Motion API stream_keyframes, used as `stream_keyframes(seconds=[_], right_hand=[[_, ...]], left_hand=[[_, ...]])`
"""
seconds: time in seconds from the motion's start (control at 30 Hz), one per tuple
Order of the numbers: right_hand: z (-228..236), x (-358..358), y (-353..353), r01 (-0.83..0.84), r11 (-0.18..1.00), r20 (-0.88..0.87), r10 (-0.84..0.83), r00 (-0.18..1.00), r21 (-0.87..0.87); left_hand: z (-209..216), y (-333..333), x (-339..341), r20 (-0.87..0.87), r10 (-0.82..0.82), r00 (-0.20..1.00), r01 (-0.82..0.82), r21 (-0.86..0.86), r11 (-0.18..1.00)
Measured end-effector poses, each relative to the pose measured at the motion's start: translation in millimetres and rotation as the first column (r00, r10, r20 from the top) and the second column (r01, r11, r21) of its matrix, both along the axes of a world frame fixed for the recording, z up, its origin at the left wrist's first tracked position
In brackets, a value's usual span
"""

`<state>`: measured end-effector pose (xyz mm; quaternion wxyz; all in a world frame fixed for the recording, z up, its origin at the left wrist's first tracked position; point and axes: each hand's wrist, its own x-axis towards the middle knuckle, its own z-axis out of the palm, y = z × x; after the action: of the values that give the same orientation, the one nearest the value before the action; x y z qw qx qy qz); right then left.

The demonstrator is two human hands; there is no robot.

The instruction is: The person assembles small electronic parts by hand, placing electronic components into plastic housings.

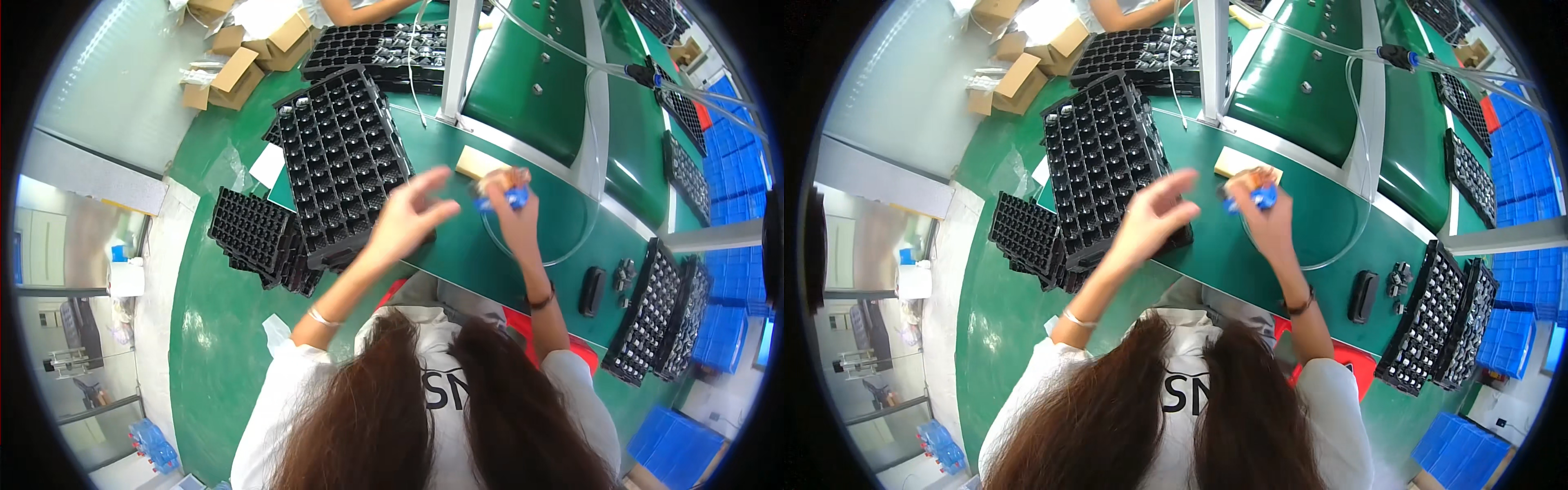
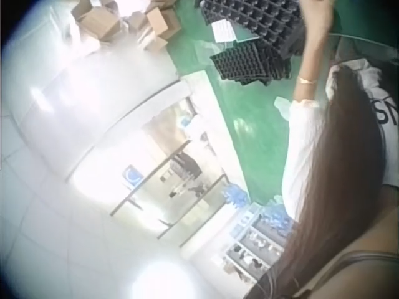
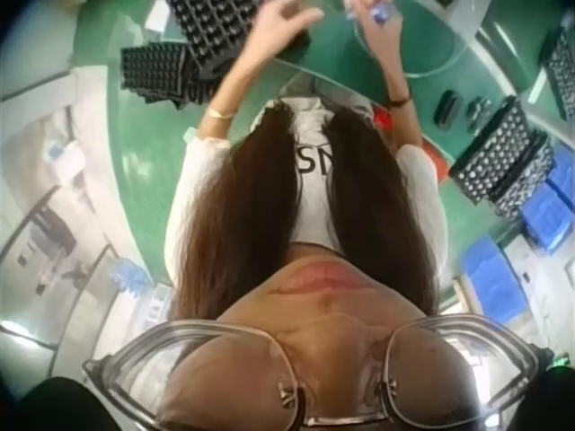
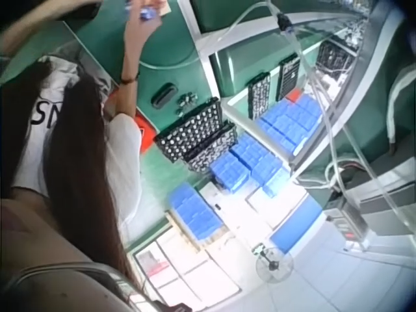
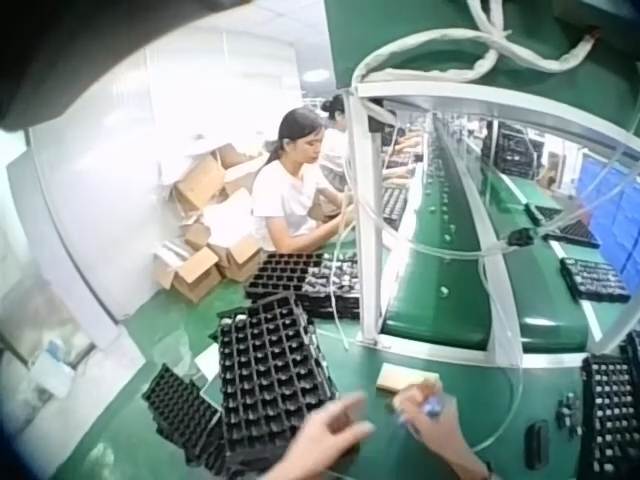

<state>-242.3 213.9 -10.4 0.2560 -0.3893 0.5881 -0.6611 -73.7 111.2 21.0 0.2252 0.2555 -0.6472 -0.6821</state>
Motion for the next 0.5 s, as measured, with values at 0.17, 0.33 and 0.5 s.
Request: stream_keyframes(seconds=[0.17, 0.33, 0.5], right_hand=[[-37.9, -52.9, -23.0, 0.392, 0.908, -0.596, -0.236, 0.768, 0.147], [-42.3, -49.2, -36.1, 0.372, 0.885, -0.592, -0.146, 0.793, 0.280], [-29.9, -47.7, -19.1, 0.352, 0.857, -0.510, -0.125, 0.851, 0.376]], left_hand=[[-0.6, -144.1, 28.9, -0.044, 0.548, 0.835, -0.418, -0.698, 0.581], [-34.7, -269.3, 82.1, 0.104, 0.607, 0.788, -0.104, -0.949, 0.297], [-45.3, -295.6, 80.0, 0.237, 0.539, 0.808, 0.007, -0.919, 0.393]])
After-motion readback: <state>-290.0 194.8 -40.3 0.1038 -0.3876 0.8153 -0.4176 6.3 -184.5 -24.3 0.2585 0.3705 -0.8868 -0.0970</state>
